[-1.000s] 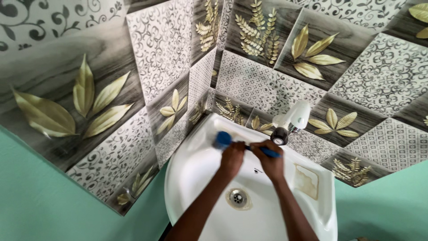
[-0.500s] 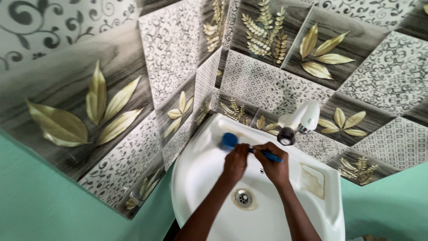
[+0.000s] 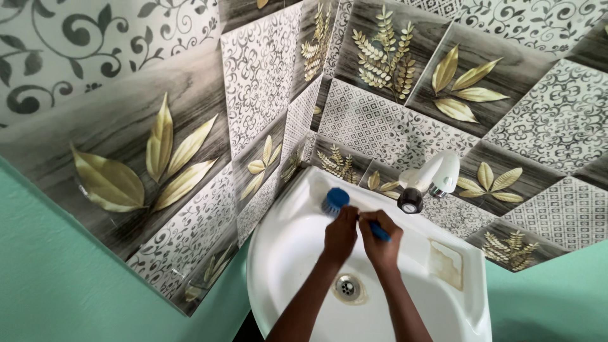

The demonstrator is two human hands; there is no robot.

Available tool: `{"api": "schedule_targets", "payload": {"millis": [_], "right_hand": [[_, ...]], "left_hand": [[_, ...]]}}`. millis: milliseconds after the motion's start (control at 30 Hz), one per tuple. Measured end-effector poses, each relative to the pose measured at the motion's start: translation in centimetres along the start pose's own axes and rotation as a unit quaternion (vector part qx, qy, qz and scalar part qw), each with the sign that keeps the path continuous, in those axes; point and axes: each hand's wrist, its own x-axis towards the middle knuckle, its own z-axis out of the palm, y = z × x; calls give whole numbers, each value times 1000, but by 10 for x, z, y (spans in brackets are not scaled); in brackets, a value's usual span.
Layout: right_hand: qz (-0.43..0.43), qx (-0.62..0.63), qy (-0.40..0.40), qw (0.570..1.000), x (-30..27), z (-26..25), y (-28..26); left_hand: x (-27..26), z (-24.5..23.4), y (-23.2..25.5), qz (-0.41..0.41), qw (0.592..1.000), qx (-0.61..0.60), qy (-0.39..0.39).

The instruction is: The person cleans a bathroom sink by applying cleaning liquid and scrubbing the surface with a brush.

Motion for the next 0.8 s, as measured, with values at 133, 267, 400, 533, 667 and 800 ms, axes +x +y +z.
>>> {"api": "schedule_targets", "payload": {"millis": [133, 267, 400, 533, 667, 800], "right_hand": [[3, 82, 7, 997, 32, 33, 10], [23, 130, -48, 990, 28, 24, 17], [68, 63, -37, 995, 6, -15, 15], [-3, 82, 14, 997, 32, 24, 25], [58, 171, -40, 983, 37, 31, 31], [94, 103, -93, 986, 18, -22, 36]], "left_hand": [[41, 1, -32, 3, 1000, 30, -7], [21, -13, -28, -37, 997, 63, -24], [0, 1, 0, 9, 1000, 15, -2], [43, 10, -29, 34, 999, 31, 3], [40, -19, -40, 44, 995, 87, -30], [4, -18, -7, 35, 997, 55, -50]]}}
